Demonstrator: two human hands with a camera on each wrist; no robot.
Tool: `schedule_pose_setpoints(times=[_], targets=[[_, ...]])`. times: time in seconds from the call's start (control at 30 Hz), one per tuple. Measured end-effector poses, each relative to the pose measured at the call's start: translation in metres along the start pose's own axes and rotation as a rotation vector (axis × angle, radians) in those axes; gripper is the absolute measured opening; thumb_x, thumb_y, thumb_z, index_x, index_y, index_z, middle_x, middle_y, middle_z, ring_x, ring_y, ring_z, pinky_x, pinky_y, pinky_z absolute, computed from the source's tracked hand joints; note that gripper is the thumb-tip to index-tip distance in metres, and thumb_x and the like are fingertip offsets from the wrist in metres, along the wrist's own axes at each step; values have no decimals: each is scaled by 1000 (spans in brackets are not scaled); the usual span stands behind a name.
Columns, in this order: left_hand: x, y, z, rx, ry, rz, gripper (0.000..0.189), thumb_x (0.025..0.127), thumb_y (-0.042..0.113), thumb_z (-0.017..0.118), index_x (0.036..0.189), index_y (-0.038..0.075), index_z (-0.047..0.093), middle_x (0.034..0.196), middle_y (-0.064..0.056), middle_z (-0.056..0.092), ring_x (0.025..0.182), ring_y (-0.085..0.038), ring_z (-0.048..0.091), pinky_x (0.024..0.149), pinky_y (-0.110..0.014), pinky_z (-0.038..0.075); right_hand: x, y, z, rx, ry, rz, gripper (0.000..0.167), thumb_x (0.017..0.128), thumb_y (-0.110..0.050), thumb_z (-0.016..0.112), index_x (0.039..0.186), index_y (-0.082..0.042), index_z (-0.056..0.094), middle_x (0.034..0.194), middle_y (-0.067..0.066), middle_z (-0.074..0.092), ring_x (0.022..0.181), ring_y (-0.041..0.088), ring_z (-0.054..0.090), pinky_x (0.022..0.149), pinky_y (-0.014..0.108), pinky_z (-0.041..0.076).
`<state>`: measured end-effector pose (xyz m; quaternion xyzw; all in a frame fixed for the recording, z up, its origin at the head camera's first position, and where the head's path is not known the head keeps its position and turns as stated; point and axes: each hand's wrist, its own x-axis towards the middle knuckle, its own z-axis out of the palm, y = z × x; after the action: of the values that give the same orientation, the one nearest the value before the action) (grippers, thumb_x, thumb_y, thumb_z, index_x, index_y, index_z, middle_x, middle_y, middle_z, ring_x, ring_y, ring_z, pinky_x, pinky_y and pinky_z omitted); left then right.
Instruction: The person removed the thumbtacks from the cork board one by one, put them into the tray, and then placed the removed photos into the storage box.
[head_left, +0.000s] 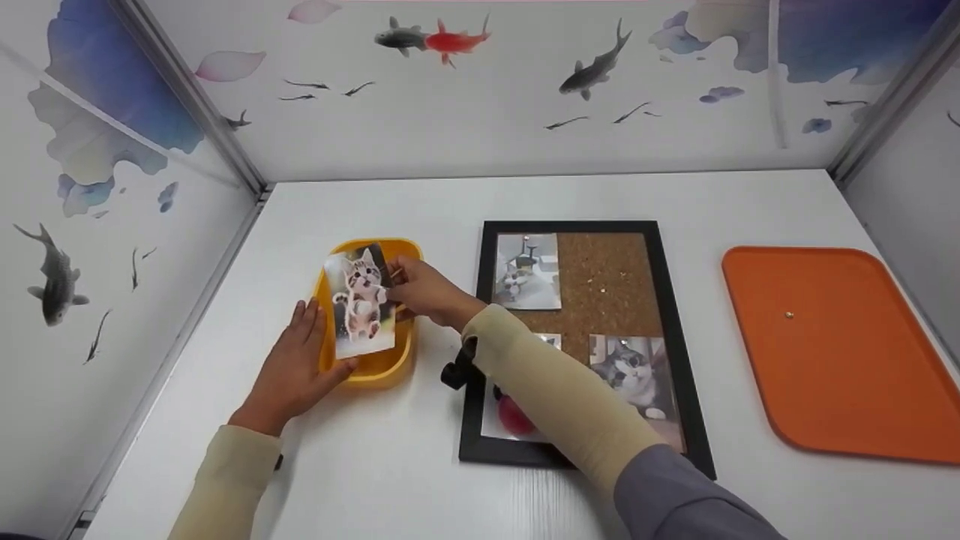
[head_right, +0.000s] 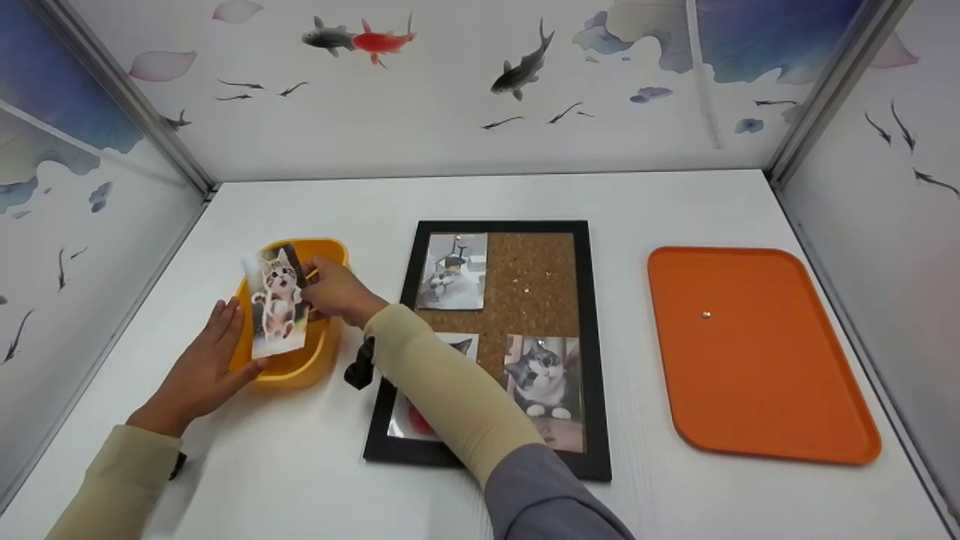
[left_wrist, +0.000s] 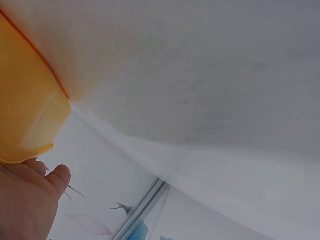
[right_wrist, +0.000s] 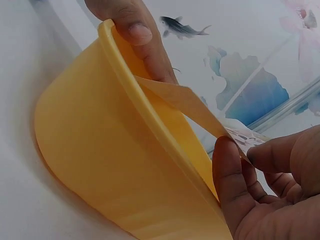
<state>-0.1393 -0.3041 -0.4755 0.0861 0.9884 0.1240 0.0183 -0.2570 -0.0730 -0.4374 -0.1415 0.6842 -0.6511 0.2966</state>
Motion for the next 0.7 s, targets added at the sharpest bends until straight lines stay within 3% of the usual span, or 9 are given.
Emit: schedule_pose_setpoints(times=[0.27,0.5,0.7], targets=[[0,1,1,-11,13,14,101,93,62,54,157,-2,8,165,-17,4,151,-34,-4,117,-57,16,2,-2,5,-8,-6,20,23,97,1,58,118,-8,52,111,13,58,92,24,67,75,36,59],[0,0,1,10,37,47,98,94,58,54,157,-3,10,164,-21,8,151,-37,-1,117,-56,17,9,-6,4,45,-29,96,24,97,3,56,119,-8,53,112,13,60,95,25,67,77,35,59],[0,0,1,-11,40,41,98,94,60,54,156,-4,13,164,-20,8,151,-36,-1,117,-55,17,14,-11,8,0,-18,140,23,95,5,58,115,-6,54,107,13,61,89,25,67,73,35,60]])
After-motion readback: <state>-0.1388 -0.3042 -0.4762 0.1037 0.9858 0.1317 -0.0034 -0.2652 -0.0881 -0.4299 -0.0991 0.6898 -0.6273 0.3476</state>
